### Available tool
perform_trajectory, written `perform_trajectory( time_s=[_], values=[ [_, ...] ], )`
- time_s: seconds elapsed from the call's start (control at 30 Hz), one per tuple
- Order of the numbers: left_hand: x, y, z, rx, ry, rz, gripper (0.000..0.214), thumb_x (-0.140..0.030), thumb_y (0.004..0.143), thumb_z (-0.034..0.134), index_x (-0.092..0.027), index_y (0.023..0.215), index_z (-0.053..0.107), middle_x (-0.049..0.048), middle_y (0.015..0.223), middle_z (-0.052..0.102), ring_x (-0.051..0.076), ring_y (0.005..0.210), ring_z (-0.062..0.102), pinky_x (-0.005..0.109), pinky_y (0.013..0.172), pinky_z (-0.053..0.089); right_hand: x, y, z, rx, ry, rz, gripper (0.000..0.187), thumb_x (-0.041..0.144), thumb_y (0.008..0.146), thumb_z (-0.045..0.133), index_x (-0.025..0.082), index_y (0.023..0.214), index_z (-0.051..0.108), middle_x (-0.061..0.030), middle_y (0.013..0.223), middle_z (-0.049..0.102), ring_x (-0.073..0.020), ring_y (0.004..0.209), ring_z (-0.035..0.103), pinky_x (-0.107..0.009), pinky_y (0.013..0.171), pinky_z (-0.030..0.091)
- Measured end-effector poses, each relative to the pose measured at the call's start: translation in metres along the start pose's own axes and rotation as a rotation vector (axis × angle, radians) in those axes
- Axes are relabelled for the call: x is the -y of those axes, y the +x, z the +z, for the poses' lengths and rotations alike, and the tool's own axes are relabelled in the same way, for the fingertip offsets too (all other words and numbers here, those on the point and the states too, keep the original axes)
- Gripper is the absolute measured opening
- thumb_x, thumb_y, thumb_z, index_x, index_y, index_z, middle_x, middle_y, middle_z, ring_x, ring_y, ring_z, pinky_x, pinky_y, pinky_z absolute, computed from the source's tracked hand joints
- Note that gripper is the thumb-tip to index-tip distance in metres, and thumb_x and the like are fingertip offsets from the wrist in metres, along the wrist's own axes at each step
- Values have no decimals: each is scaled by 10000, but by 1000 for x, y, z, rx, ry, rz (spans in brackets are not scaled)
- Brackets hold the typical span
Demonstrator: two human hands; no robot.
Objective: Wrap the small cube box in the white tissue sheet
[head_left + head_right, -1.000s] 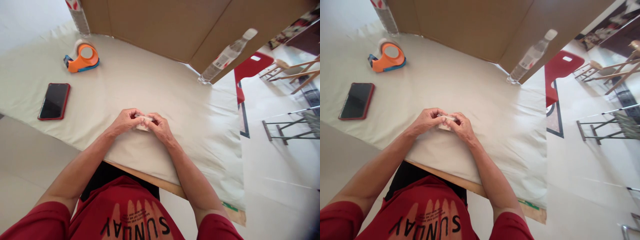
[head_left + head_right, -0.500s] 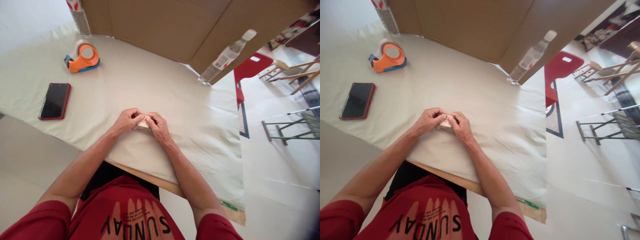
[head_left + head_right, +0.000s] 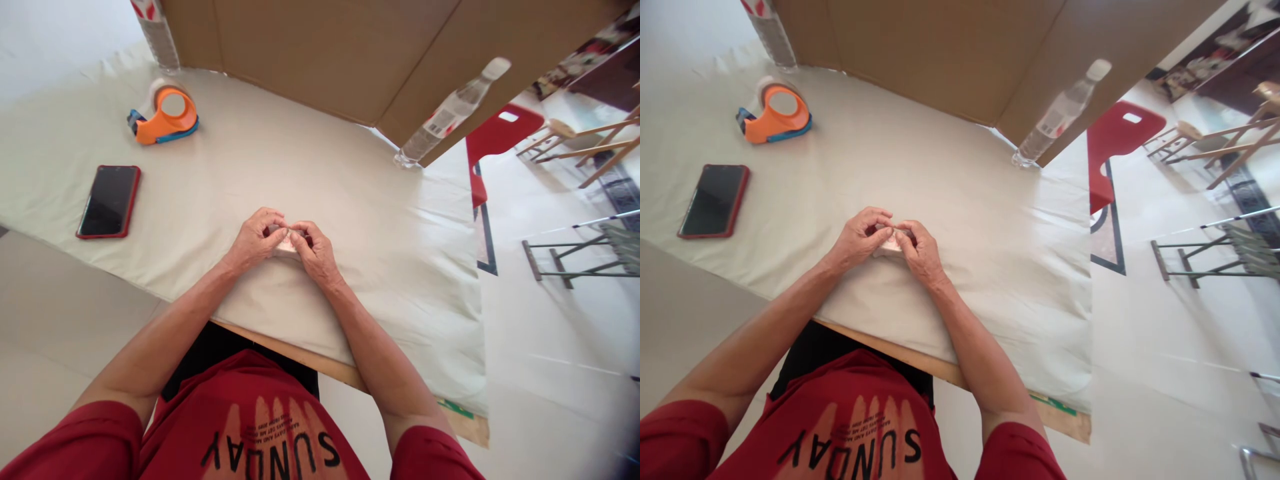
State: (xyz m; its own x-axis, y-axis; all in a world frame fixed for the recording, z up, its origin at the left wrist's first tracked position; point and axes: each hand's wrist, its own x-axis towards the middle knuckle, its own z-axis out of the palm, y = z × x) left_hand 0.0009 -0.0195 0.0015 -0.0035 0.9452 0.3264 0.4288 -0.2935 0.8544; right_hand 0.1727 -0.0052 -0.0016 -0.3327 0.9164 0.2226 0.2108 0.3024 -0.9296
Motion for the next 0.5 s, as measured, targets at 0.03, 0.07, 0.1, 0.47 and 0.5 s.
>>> perform_trajectory(
  time_s=[0.03, 0.07, 0.1, 0.47, 0.5],
  values=[
    [0, 0, 0, 5, 10, 14, 143, -262, 847, 600, -188, 886, 717, 72, 1083, 678, 157, 890, 625, 253, 683, 489, 0, 0, 0, -4, -16, -13, 153, 335, 919, 548, 228, 1007, 614, -2, 875, 652, -139, 745, 588, -294, 752, 484],
    [1, 0, 0, 8, 19, 29, 143, -256, 853, 596, -188, 889, 716, 74, 1085, 675, 159, 897, 629, 256, 693, 494, 0, -1, 1, -11, -37, -27, 150, 329, 922, 542, 230, 1010, 611, -4, 888, 655, -139, 747, 590, -297, 762, 485],
    [1, 1, 0, 9, 28, 41, 142, -250, 858, 592, -187, 890, 716, 75, 1086, 671, 162, 909, 632, 261, 710, 501, 1, -1, 1, -18, -63, -41, 148, 324, 926, 536, 231, 1014, 610, -6, 904, 659, -139, 750, 591, -299, 772, 486],
    [2, 0, -2, -9, 103, 107, 155, -241, 882, 586, -181, 881, 728, 93, 1092, 647, 193, 1028, 639, 303, 830, 535, -2, -1, 3, -46, -226, -139, 180, 349, 964, 501, 234, 1017, 630, -46, 968, 695, -181, 859, 625, -332, 843, 503],
    [2, -1, -2, -15, 114, 112, 157, -239, 885, 584, -181, 888, 730, 95, 1096, 646, 196, 1041, 638, 304, 834, 537, -2, -1, 3, -49, -231, -144, 184, 353, 966, 499, 235, 1019, 631, -46, 966, 697, -183, 863, 628, -334, 845, 505]
  ],
)
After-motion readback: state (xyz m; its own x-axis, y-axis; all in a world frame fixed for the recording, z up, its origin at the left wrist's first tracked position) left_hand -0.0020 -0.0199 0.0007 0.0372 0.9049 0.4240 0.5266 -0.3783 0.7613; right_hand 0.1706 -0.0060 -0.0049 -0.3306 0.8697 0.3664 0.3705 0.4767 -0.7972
